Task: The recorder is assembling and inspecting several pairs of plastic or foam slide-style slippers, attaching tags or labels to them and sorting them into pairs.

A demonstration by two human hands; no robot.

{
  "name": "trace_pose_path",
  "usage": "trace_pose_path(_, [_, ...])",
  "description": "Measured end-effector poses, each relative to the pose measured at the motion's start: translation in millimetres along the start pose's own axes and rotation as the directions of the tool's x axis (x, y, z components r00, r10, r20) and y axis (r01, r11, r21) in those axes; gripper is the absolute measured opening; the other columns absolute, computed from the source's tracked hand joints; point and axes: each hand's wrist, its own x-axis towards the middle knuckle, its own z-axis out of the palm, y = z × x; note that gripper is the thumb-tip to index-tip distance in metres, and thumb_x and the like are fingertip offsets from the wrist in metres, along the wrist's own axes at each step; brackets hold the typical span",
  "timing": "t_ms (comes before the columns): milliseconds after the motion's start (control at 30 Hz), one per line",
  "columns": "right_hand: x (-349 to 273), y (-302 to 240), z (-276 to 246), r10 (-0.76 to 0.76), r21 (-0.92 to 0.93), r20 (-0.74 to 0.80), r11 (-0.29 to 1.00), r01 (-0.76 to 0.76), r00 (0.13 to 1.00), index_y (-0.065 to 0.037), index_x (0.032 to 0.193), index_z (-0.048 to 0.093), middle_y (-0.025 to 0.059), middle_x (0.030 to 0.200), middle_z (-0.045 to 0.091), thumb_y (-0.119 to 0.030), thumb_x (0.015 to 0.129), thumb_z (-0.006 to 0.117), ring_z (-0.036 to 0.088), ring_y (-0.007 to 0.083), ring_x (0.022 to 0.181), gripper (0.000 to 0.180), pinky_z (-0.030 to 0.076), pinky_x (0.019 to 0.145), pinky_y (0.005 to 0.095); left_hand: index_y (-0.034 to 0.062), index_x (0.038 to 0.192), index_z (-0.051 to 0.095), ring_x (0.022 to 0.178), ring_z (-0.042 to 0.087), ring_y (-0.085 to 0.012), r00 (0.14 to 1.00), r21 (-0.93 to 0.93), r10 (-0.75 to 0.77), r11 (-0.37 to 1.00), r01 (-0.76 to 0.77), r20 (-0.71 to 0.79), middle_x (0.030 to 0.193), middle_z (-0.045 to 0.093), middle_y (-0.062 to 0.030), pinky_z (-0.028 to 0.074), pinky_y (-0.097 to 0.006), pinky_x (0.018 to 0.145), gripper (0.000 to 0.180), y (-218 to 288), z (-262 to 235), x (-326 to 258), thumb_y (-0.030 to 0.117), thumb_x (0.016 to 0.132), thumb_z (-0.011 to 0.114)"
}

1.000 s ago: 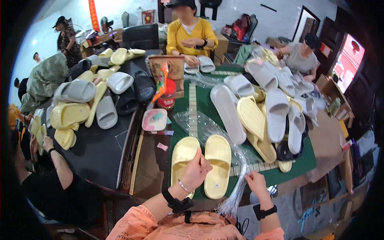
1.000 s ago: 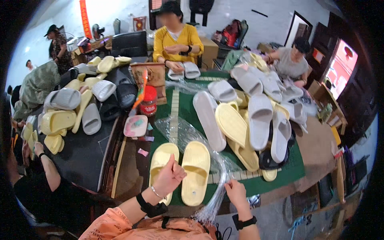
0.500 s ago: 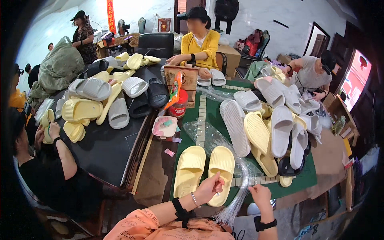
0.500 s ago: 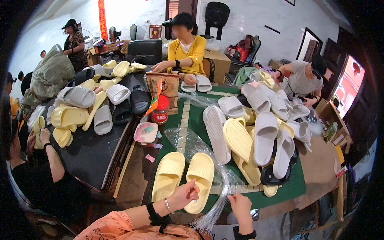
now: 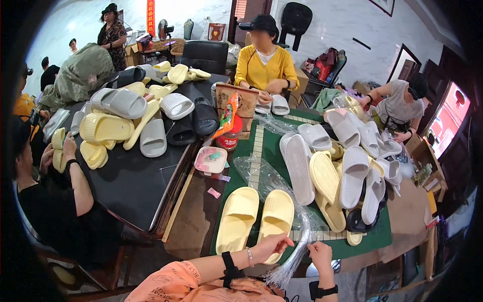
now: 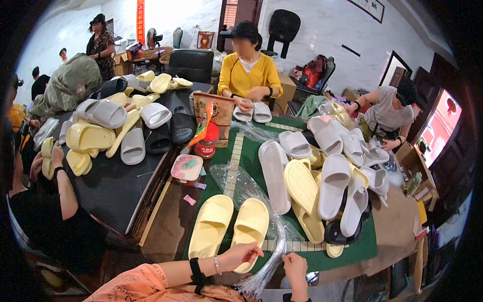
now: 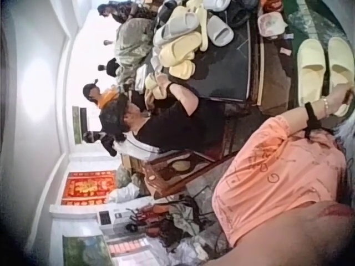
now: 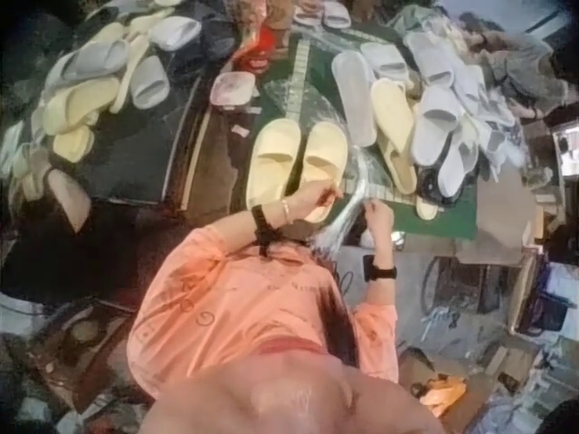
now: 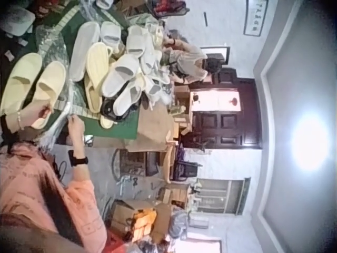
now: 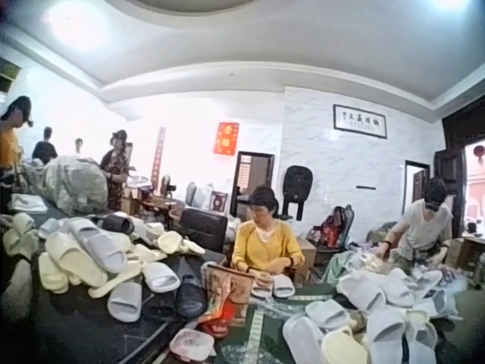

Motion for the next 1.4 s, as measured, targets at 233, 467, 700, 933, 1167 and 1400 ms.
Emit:
trace_pose_path(233, [-7, 9, -6, -0.263, -0.374, -0.085, 0.902, 0.214, 0.961, -0.001, 0.058, 0.055, 0.0068, 0.051, 0.054, -0.021, 0.078, 0.056, 0.052, 0.0176, 0.046, 0.028, 0.038, 0.046, 0.0327, 0.0029, 0.09, 0.059, 0.08, 0.05, -0.0128, 0.999, -0.059, 0.03, 0.998, -0.028, 0.024, 0.08, 0.055, -0.0035, 0.041, -0.025, 0.07, 0.02, -46, 2, 24, 0.018, 0.086, 0.047])
trace_pose_path(467, [-22, -47, -45, -0.227, -0.318, -0.088, 0.929, 0.189, 0.97, -0.005, 0.07, 0.057, 0.0174, 0.06, 0.055, -0.027, 0.076, 0.054, 0.055, 0.0359, 0.059, 0.024, 0.043, 0.054, 0.0436, -0.0004, 0.111, 0.048, 0.102, 0.047, -0.0279, 0.986, 0.398, 0.13, 0.903, -0.163, 0.107, 0.109, 0.052, -0.0175, 0.035, -0.035, 0.089, 0.033, -36, 38, 7, 0.02, 0.086, 0.044])
trace_pose_path(700, [-18, -53, -46, -0.12, -0.051, -0.18, 0.992, 0.112, 0.976, -0.004, 0.075, 0.056, 0.0206, 0.068, 0.056, -0.025, 0.078, 0.052, 0.055, 0.0377, 0.066, 0.022, 0.043, 0.056, 0.044, -0.0015, 0.115, 0.045, 0.097, 0.048, -0.0195, 0.976, 0.274, 0.11, 0.948, -0.159, 0.187, 0.11, 0.052, -0.0107, 0.039, -0.031, 0.086, 0.034, -38, 50, 5, 0.016, 0.085, 0.047])
trace_pose_path(933, [-23, -33, -29, 0.046, 0.038, 0.12, 0.998, -0.051, 0.992, -0.003, 0.081, 0.056, 0.0222, 0.078, 0.057, -0.022, 0.079, 0.05, 0.053, 0.0412, 0.074, 0.019, 0.042, 0.062, 0.0449, 0.0016, 0.103, 0.053, 0.09, 0.049, -0.0167, 0.971, 0.212, 0.166, 0.956, -0.201, 0.175, 0.096, 0.056, -0.0078, 0.041, -0.029, 0.08, 0.023, -37, 43, 17, 0.014, 0.085, 0.049])
trace_pose_path(1167, [-19, -45, -29, 0.227, 0.013, 0.04, 0.974, -0.227, 0.973, 0.0, 0.077, 0.053, 0.0231, 0.075, 0.057, -0.033, 0.079, 0.055, 0.054, 0.0403, 0.072, 0.033, 0.042, 0.062, 0.0433, 0.002, 0.102, 0.055, 0.09, 0.049, -0.0162, 0.971, 0.142, 0.151, 0.974, -0.179, 0.186, 0.098, 0.057, -0.007, 0.039, -0.027, 0.082, 0.021, -32, 40, 18, 0.012, 0.084, 0.049])
trace_pose_path(1400, [-28, -23, -23, 0.068, 0.02, -0.034, 0.998, -0.067, 0.997, -0.003, 0.076, 0.056, 0.0208, 0.074, 0.057, -0.025, 0.08, 0.052, 0.054, 0.0382, 0.072, 0.023, 0.042, 0.063, 0.0423, -0.0021, 0.1, 0.055, 0.091, 0.051, -0.0182, 0.989, 0.215, 0.147, 0.965, -0.15, 0.027, 0.095, 0.057, -0.0096, 0.04, -0.029, 0.081, 0.025, -56, 31, 34, 0.015, 0.081, 0.052])
